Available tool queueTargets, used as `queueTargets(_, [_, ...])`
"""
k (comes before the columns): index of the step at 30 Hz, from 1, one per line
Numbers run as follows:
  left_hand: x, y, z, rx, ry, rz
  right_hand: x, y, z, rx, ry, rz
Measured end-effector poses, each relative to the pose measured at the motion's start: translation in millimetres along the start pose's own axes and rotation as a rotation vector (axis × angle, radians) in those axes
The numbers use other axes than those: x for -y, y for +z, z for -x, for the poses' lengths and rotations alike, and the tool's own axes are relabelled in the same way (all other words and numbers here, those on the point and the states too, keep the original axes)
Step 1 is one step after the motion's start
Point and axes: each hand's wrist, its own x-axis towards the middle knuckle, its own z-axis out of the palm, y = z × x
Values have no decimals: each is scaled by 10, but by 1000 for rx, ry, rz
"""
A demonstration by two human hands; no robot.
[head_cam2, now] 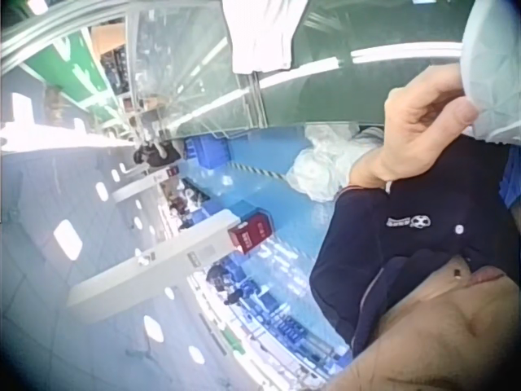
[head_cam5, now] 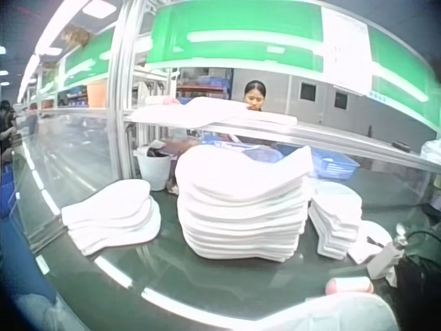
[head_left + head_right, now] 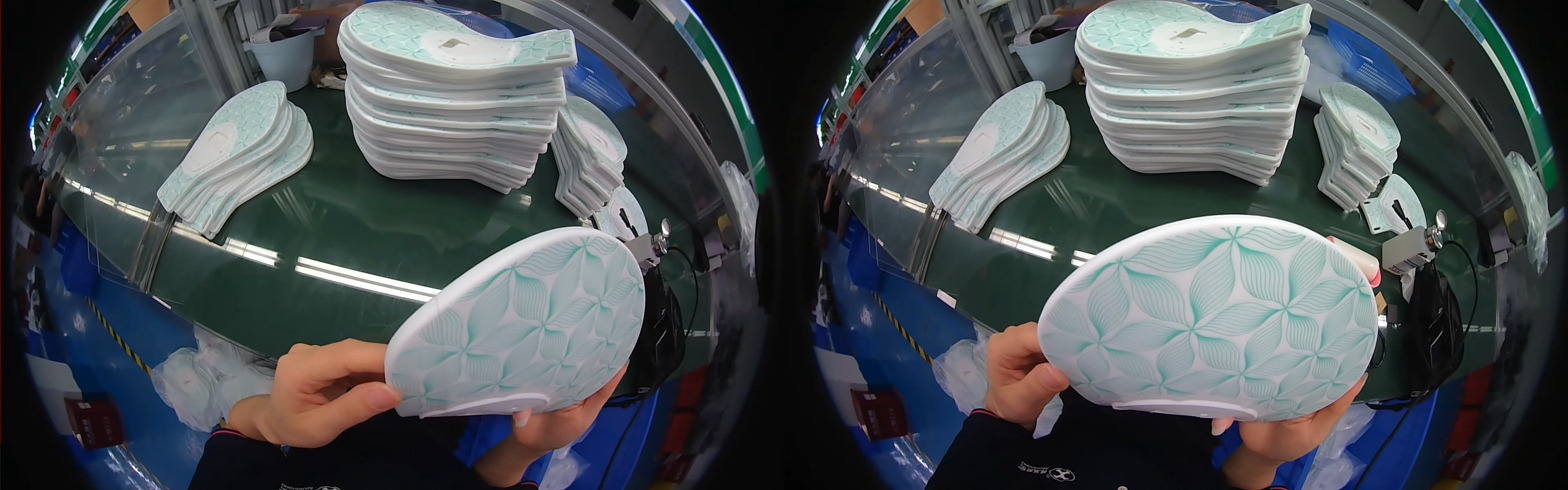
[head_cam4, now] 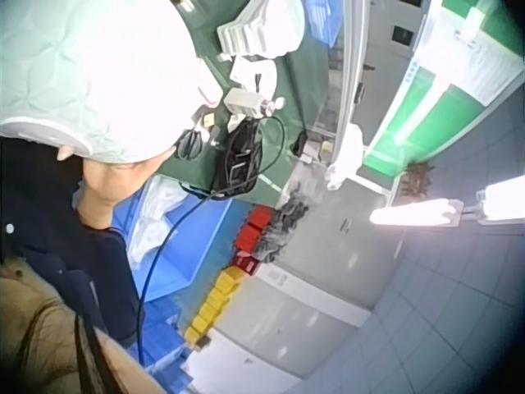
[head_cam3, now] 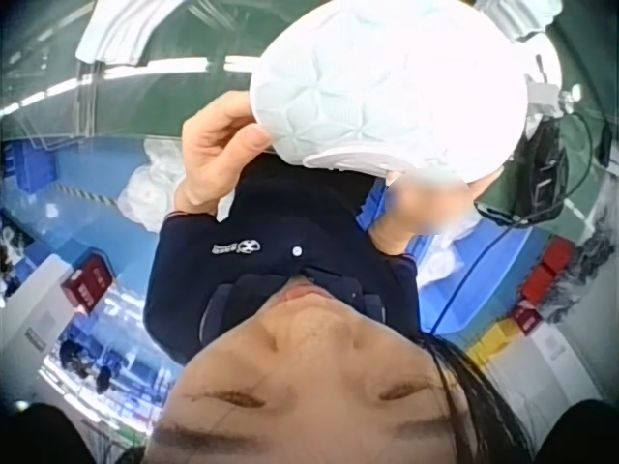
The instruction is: The person processes white plastic components on a green workbench. They pick up each part, inspect it, and use a pink lint roller to clean the surface. They then use scissors to trim excess material from the edges and a small wooden block to smooth the surface. The person handles the items one at a time, stacking the finished parts on the table.
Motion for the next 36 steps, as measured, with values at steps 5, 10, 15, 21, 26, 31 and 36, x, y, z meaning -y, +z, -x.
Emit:
queueTargets(5, [-20, -4, 4, -19, 8, -80, 47, 67, 22, -231, 164, 228])
queueTargets(10, [23, -30, 53, -106, -14, -89, -16, -17, 20, 45, 132, -6])
queueTargets(15, [48, -10, 72, -216, 10, -78, 110, 88, -100, -128, 550, -692])
queueTargets(21, [96, -24, 120, -363, -18, -102, 28, 138, -97, 70, 432, -847])
queueTargets(26, [120, -44, 146, -453, -10, -134, 37, 76, -58, 194, 482, -685])
queueTargets(31, [176, -36, 120, -500, 3, -127, -50, 100, -102, 292, 384, -1054])
queueTargets(36, [192, -76, 135, -527, 38, -99, 57, 221, -236, 331, 455, -1190])
